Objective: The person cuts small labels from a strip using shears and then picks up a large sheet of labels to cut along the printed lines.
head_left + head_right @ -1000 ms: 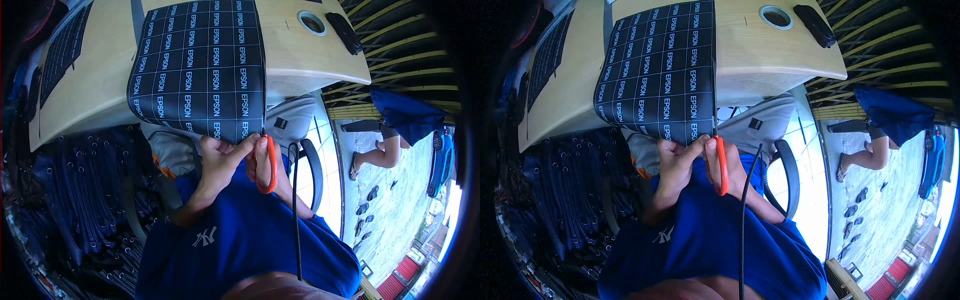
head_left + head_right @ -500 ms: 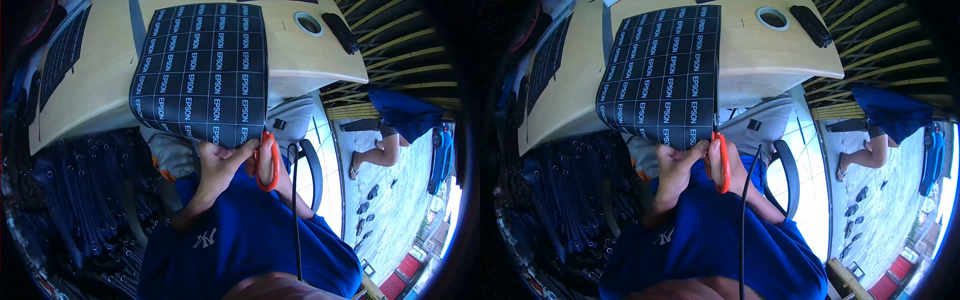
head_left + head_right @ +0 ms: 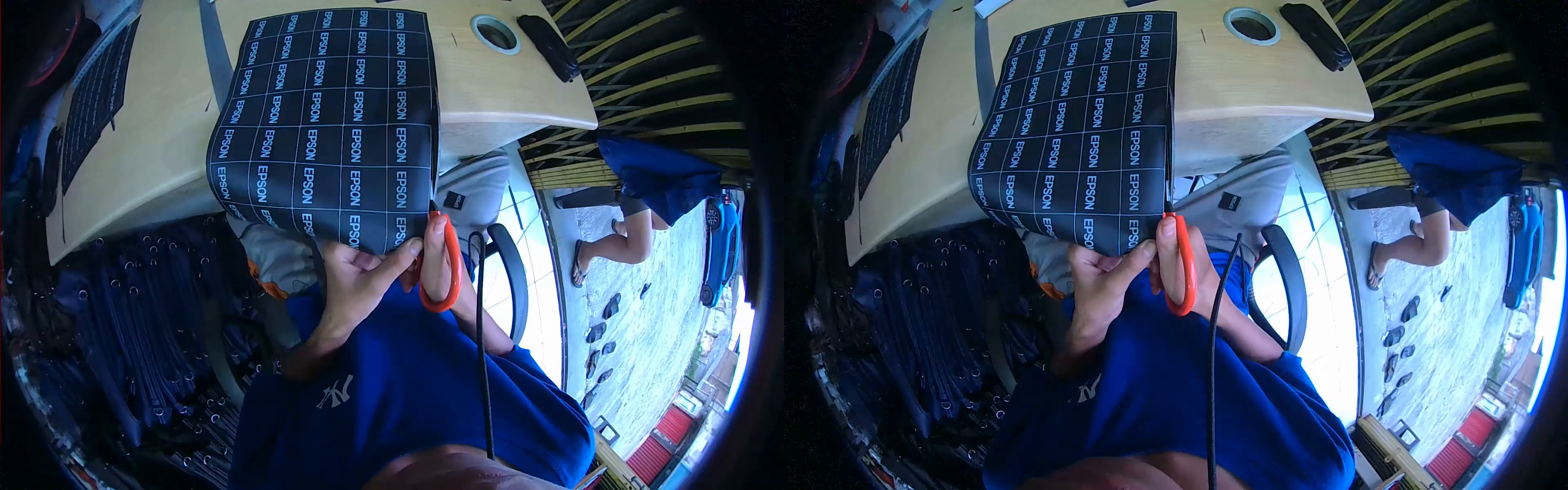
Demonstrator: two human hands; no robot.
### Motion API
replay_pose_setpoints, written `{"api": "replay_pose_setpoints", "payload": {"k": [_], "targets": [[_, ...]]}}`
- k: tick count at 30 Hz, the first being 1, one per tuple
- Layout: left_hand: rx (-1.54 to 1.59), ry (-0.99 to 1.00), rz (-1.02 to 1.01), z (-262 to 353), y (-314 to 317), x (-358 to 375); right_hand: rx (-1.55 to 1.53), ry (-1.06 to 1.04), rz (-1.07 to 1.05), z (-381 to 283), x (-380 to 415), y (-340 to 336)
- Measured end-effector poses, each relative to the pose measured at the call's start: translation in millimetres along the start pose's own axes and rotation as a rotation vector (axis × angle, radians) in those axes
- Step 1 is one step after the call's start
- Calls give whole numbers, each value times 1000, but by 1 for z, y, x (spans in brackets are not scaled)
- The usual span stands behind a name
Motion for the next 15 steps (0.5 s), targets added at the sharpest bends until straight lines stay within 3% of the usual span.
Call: {"api": "replay_pose_setpoints", "payload": {"k": [10, 13, 15], "targets": [[55, 20, 6, 0, 4, 1, 5, 31, 43, -4, 2, -3], [26, 12, 16, 3, 6, 2, 39, -8, 7, -3, -1, -4], [-70, 44, -22, 6, 7, 5, 46, -143, 106, -8, -1, -8]]}}
Point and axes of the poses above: each hand's wrist, its own x-axis away from the middle knuckle, its own y-axis out of the palm, z = x × y, the point moved 5 cm from there along -x, towards the middle knuckle, and after that the axes turned 8 degrees about y, right-handed, at the moved point
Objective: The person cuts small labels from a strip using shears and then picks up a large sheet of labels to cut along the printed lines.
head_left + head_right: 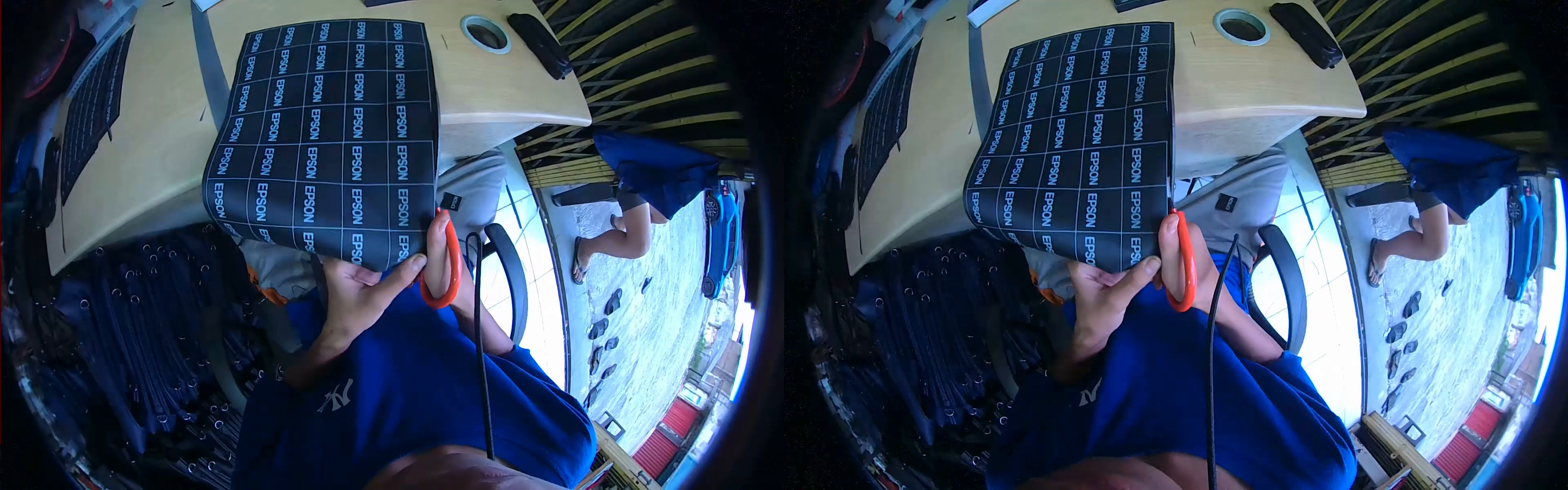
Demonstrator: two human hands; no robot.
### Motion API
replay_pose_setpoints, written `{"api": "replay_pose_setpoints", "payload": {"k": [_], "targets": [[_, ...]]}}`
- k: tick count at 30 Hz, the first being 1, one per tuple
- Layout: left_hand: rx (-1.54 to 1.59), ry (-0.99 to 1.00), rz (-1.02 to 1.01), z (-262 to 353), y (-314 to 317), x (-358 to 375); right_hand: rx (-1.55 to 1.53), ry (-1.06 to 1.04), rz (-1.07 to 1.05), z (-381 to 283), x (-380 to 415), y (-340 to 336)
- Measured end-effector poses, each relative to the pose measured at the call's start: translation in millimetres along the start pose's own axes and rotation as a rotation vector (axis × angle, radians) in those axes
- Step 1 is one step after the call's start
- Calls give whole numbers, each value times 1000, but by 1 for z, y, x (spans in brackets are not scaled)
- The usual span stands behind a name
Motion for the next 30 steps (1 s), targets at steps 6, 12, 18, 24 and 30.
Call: {"api": "replay_pose_setpoints", "payload": {"k": [6, 12, 18, 24, 30], "targets": [[-74, 14, -67, -2, 2, 3, 67, -80, 78, -6, 0, -6], [-104, 90, -33, 2, 4, 2, -40, -42, 30, -1, -4, -4], [-178, 69, -138, 1, 3, 8, -55, -17, 21, -4, -5, -5], [-57, 23, -12, 5, 6, 6, 227, -276, 106, -17, -1, -12], [139, 0, 26, 12, 19, 9, 89, -117, 79, 4, -12, -19]]}}
Point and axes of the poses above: each hand's wrist, its own x-axis away from the middle knuckle, its own y-axis out of the palm, z = x × y, the point moved 5 cm from there along -x, towards the middle knuckle, and after that the axes turned 8 degrees about y, right-handed, at the moved point
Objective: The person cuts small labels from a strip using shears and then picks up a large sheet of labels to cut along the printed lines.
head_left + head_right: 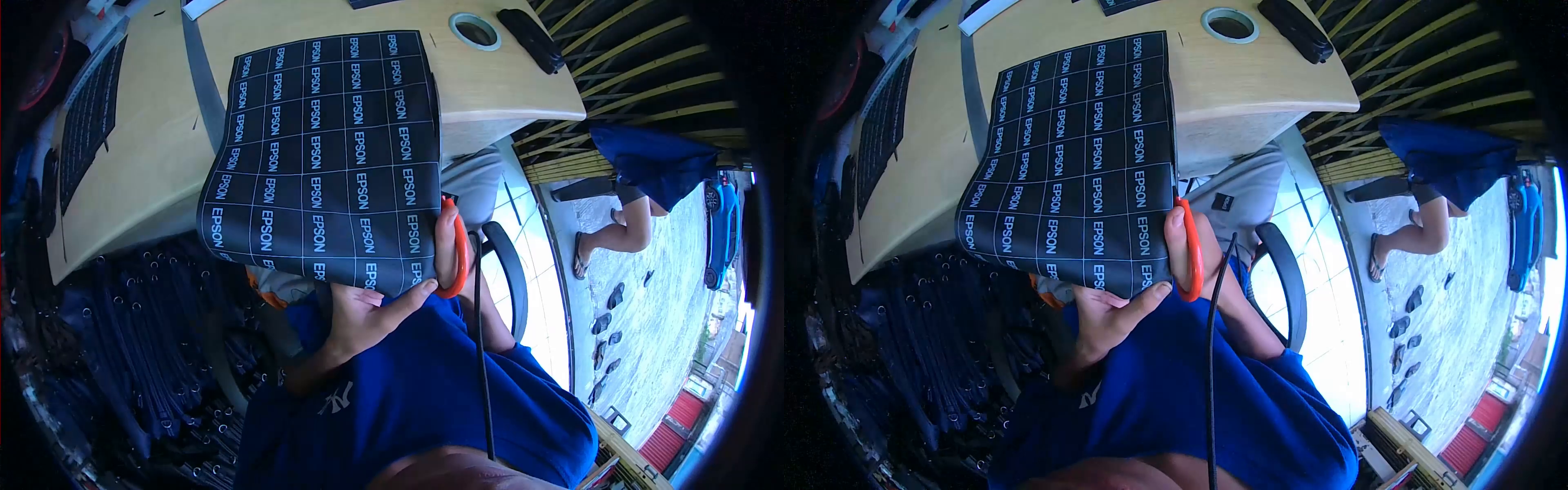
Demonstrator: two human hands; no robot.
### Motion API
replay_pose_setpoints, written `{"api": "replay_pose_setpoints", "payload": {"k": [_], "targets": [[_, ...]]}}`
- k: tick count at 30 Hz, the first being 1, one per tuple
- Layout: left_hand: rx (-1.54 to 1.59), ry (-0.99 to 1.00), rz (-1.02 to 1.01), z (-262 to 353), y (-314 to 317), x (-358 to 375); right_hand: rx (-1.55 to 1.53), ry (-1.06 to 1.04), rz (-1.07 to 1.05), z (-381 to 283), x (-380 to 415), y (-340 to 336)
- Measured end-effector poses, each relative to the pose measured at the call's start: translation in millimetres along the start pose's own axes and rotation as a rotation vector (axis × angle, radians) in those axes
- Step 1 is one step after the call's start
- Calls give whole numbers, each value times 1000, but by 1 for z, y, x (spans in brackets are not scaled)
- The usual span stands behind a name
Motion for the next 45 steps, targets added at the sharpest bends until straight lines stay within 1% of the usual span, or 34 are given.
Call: {"api": "replay_pose_setpoints", "payload": {"k": [2, 4, 8, 10, 14, 16, 20, 23, 25, 29, 31, 34, 35, 37, 40, 43, 44, 45], "targets": [[7, -9, -14, 0, -2, 0, 52, -38, 20, 7, -4, -2], [-139, 12, -141, 2, -4, 0, 97, -55, -12, 4, -3, -3], [-243, 34, -148, 8, -6, -3, 142, -86, 51, -27, 5, -5], [-234, 19, -122, 6, -10, -3, 149, -13, 51, -30, 6, -6], [-240, 12, -121, 4, -12, 0, 227, -33, 40, -26, 3, -6], [-235, 67, -121, 7, -10, -1, 190, 27, 53, -27, 5, -6], [-247, 22, -106, 8, -10, 0, 210, 7, 67, -25, 3, -6], [-250, 29, -97, 10, -9, -1, 171, 48, 44, -23, 3, -6], [-242, 55, -79, 12, -8, -2, 147, 127, 17, -18, 3, -6], [-194, 54, -62, 15, -6, -3, 152, 111, 34, -21, 3, -6], [-217, 63, -90, 13, -7, -2, 108, 219, -3, -18, 3, -6], [-229, 48, -110, 12, -8, 0, 100, 232, 5, -20, 3, -4], [-228, 50, -111, 11, -8, 0, 100, 231, 6, -19, 3, -3], [-272, 54, -118, 11, -10, 1, 111, 61, 23, -23, 2, -2], [-338, 52, -146, 12, -12, 2, 159, 3, 29, -34, 6, -1], [-276, -1, -101, 12, -6, 6, 107, -18, 87, -23, 0, -2], [-275, -2, -105, 12, -7, 7, 107, -18, 91, -19, -2, -3], [-277, 18, -132, 11, -6, 7, 116, -64, 93, -18, -4, -4]]}}
Point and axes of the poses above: each hand's wrist, its own x-axis away from the middle knuckle, its own y-axis out of the palm, z = x × y, the point moved 5 cm from there along -x, towards the middle knuckle, and after that the axes turned 8 degrees about y, right-handed, at the moved point
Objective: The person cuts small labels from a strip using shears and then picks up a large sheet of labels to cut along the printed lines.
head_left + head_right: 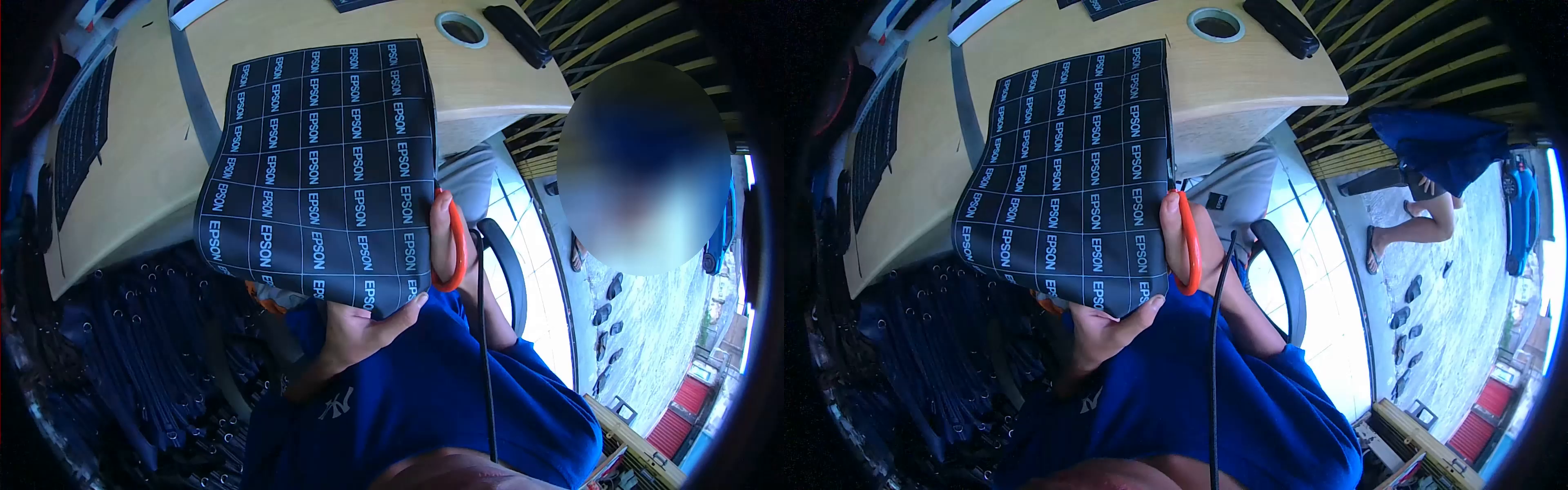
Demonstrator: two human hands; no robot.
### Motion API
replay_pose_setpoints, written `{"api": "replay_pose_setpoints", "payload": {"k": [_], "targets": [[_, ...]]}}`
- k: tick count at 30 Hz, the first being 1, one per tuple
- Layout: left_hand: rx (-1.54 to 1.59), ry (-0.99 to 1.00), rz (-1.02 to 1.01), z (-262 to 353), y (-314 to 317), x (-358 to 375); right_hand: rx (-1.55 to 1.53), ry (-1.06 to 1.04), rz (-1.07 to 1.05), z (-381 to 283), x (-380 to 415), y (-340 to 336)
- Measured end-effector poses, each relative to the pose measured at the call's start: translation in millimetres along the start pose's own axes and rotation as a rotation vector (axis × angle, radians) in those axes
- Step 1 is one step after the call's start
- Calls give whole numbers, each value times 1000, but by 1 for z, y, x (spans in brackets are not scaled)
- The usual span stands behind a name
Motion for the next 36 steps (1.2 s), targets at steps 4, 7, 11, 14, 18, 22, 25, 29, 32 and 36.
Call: {"api": "replay_pose_setpoints", "payload": {"k": [4, 7, 11, 14, 18, 22, 25, 29, 32, 36], "targets": [[39, -6, -15, 1, 1, 0, -21, -2, 12, -6, 0, 0], [-25, 25, -52, 0, -2, 1, -52, 148, -76, -5, -1, 0], [-64, 46, -86, 4, -1, 0, -66, 181, -71, -7, 0, 1], [-48, 43, -88, 4, 1, 0, -43, 160, -37, -7, -1, 0], [-23, 74, -28, 6, 1, 0, -37, 13, -12, -6, -3, 2], [-41, 30, -45, 7, 1, 4, -32, 6, 9, -8, -2, 0], [-76, 34, -109, 7, 3, 8, -43, 52, -17, 5, -8, 0], [23, -31, -84, 1, 5, 11, -12, 73, -3, 9, -9, -3], [-24, 8, -107, 1, 4, 12, -116, 294, -109, 8, -6, -1], [-24, -14, -125, -1, 4, 17, -148, 154, -25, 5, -8, 1]]}}
Point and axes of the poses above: each hand's wrist, its own x-axis away from the middle knuckle, its own y-axis out of the palm, z = x × y, the point moved 5 cm from there along -x, towards the middle knuckle, and after that the axes turned 8 degrees about y, right-handed, at the moved point
